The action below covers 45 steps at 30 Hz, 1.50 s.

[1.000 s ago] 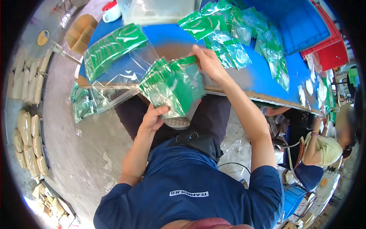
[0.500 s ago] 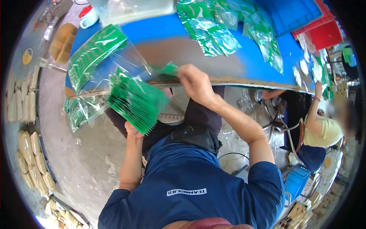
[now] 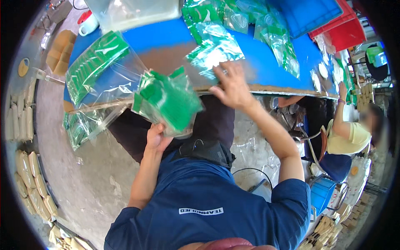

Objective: The person is counting and packing small green plastic bags into a larger clear plastic bag.

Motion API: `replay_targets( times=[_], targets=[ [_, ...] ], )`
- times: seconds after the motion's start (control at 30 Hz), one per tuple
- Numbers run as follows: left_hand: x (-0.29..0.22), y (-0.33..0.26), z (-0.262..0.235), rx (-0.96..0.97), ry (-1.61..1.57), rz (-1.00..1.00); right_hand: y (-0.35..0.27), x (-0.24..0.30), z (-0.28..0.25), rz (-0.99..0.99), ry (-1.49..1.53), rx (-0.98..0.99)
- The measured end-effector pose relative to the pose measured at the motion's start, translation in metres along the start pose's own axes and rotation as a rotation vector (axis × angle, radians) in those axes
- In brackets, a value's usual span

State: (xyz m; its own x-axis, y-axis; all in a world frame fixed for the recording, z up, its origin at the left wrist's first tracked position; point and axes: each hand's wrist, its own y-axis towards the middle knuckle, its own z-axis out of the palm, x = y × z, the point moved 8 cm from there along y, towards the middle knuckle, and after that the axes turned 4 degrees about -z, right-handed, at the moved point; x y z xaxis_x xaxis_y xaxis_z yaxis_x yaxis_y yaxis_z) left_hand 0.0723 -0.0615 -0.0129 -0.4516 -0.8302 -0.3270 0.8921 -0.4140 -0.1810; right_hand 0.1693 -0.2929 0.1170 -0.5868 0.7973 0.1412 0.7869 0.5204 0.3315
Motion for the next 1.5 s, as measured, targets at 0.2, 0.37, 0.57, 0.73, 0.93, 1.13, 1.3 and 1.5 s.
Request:
replay_targets(
  times=[0.2, 0.37, 0.57, 0.73, 0.93, 1.13, 1.3, 1.5],
  targets=[
    [0.008, 0.016, -0.007, -0.184, 0.012, 0.023, 0.026, 0.010, 0.014, -0.094, 0.519, 0.093],
    [0.013, 0.016, -0.005, -0.106, -0.005, -0.023, 0.015, -0.068, 0.005, 0.002, -0.061, -0.061],
    [0.009, -0.001, -0.027, 0.074, -0.066, -0.044, 0.018, 0.041, 0.003, -0.143, 0.340, -0.074],
    [0.000, 0.013, 0.025, -0.021, -0.038, 0.029, 0.024, 0.059, 0.008, -0.082, 0.641, -0.064],
    [-0.005, 0.000, 0.012, -0.285, 0.138, 0.084, 0.042, 0.083, 0.017, 0.182, 0.826, 0.161],
    [-0.069, 0.031, 0.102, -0.097, 1.032, 0.424, 0.061, 0.064, -0.035, 0.072, 0.918, -0.013],
    [-0.107, 0.080, 0.152, 0.184, 1.588, 0.555, 0.078, 0.026, -0.014, 0.038, 0.833, -0.200],
    [-0.104, 0.111, 0.128, 0.225, 1.170, 0.446, 0.073, 0.022, 0.031, 0.151, 0.982, -0.165]
  ],
)
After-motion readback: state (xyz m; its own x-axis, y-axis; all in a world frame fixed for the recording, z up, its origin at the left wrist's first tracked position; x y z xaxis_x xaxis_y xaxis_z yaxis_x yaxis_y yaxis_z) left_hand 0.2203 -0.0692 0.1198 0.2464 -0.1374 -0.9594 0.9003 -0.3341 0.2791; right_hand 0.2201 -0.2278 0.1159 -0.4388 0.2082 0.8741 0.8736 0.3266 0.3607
